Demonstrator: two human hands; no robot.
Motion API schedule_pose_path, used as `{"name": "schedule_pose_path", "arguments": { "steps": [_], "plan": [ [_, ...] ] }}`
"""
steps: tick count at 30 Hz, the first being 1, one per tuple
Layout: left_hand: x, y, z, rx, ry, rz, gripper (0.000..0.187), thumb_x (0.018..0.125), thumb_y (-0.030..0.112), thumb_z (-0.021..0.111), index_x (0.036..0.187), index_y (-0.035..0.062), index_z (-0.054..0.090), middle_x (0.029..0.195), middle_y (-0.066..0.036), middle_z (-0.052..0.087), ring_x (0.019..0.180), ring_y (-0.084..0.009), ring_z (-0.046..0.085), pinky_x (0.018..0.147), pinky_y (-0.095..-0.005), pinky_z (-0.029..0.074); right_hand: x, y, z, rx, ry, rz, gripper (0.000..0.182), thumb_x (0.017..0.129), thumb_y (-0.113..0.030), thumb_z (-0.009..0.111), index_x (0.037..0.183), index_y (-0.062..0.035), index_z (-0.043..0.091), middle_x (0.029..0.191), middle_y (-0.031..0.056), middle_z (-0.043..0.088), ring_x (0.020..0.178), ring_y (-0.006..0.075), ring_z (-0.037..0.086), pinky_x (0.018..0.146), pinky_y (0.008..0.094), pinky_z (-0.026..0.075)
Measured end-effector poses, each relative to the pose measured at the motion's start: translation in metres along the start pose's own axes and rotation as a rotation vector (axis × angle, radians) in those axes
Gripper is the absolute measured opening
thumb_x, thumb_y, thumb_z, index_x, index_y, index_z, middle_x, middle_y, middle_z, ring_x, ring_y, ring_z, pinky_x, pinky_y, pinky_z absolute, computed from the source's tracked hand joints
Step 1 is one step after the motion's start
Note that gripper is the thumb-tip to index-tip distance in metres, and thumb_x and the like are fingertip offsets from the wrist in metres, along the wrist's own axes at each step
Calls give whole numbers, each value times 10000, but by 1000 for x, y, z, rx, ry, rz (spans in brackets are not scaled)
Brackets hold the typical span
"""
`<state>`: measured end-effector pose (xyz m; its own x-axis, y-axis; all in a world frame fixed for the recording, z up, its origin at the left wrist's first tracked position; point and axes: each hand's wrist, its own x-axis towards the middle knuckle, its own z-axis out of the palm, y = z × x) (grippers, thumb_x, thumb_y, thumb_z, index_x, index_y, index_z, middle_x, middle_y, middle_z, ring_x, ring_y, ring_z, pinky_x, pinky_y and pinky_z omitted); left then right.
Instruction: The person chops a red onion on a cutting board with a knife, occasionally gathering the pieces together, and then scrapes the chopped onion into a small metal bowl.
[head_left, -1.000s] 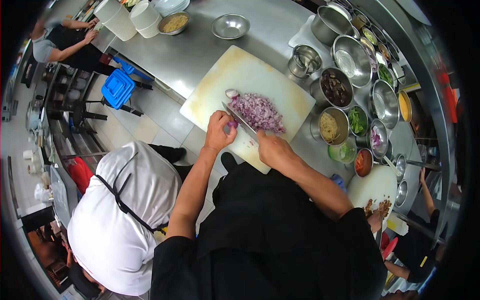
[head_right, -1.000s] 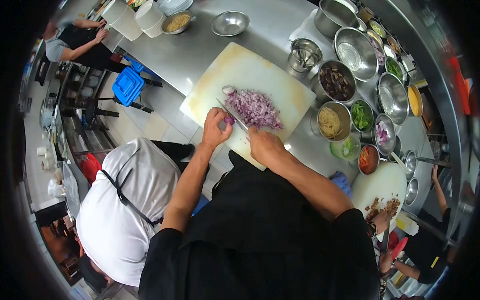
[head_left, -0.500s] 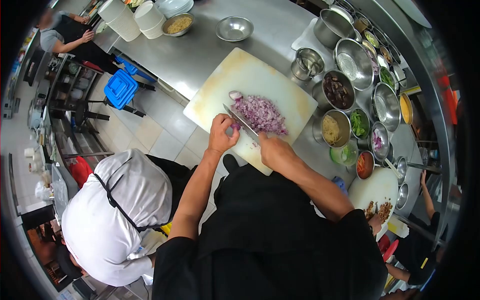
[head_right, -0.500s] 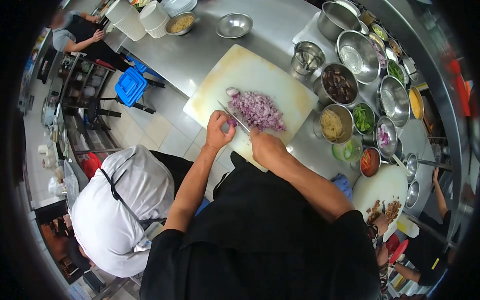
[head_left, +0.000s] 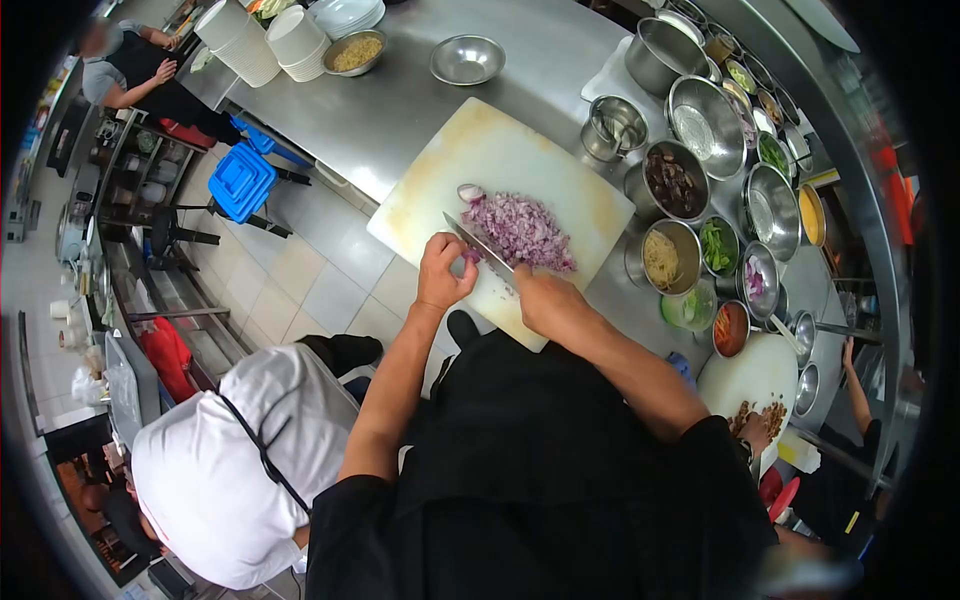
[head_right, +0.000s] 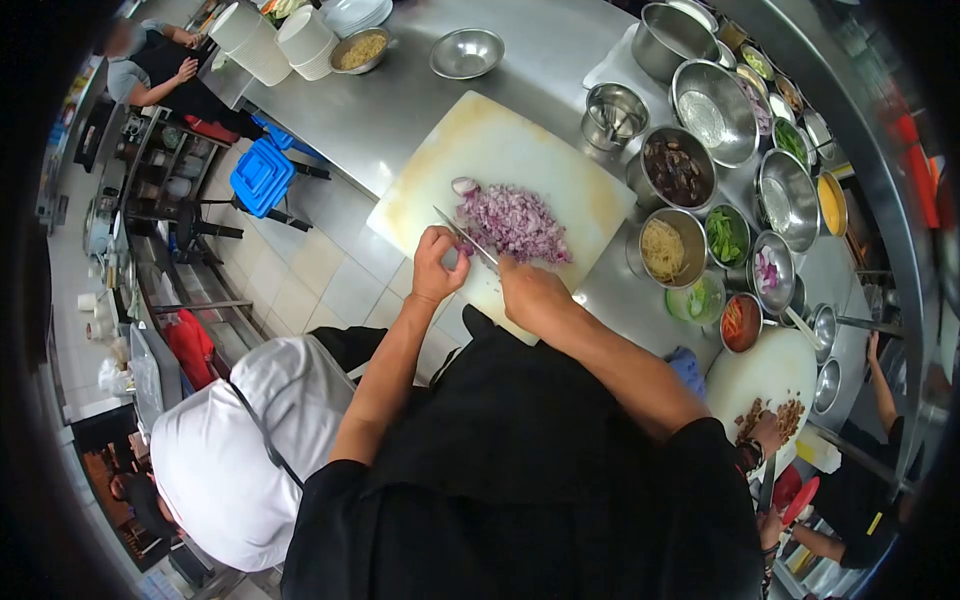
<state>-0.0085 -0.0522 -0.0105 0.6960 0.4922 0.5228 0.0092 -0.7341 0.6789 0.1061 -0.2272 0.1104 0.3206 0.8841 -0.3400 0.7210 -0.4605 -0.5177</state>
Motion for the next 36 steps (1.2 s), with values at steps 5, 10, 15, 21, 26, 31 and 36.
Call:
{"name": "schedule_pose_path", "arguments": {
  "steps": [5,10,15,21,26,31,36],
  "plan": [
    [-2,2,1,-2,11,-1,176,659,2,669,814,4,586,869,-139,551,829,-316,580,750,-371,492,11,5,19,-5,37,-33,192,832,3,516,1010,75,524,790,281,661,769,444,673,679,518,534],
    [1,0,-1,-20,6,-7,181,659,-3,668,820,7,586,870,-140,552,827,-317,584,747,-374,495,-1,-1,5,-44,35,-5,198,818,5,525,1004,74,522,795,284,661,767,445,674,676,519,535],
    [-2,-4,-2,-14,11,16,179,655,-2,665,813,9,581,875,-141,559,832,-314,593,751,-363,496,13,1,16,-22,21,-2,189,815,1,531,991,68,523,802,281,667,764,439,678,676,520,540],
    [-4,-2,0,2,26,-7,178,648,-15,657,809,9,588,862,-134,564,819,-303,598,746,-357,500,20,3,30,45,81,-44,232,831,-7,513,1050,69,520,799,290,659,781,461,663,703,537,518],
    [-3,-3,-1,-10,45,7,176,647,-23,656,810,8,595,859,-133,573,825,-301,602,741,-355,501,2,-8,5,-6,29,-2,209,822,-1,526,1018,72,536,800,286,661,786,449,671,699,526,530],
    [-2,-6,0,-3,39,12,175,658,-23,665,819,12,608,863,-132,581,822,-306,604,737,-358,502,32,9,29,20,58,-34,189,827,-7,529,995,77,551,837,294,668,821,445,676,722,523,538],
    [-2,-3,-1,109,-35,67,185,682,6,680,858,27,627,868,-132,585,875,-319,591,791,-395,490,23,28,13,54,4,77,229,836,-41,539,1034,75,552,891,319,663,875,454,669,768,536,525]
  ]
}}
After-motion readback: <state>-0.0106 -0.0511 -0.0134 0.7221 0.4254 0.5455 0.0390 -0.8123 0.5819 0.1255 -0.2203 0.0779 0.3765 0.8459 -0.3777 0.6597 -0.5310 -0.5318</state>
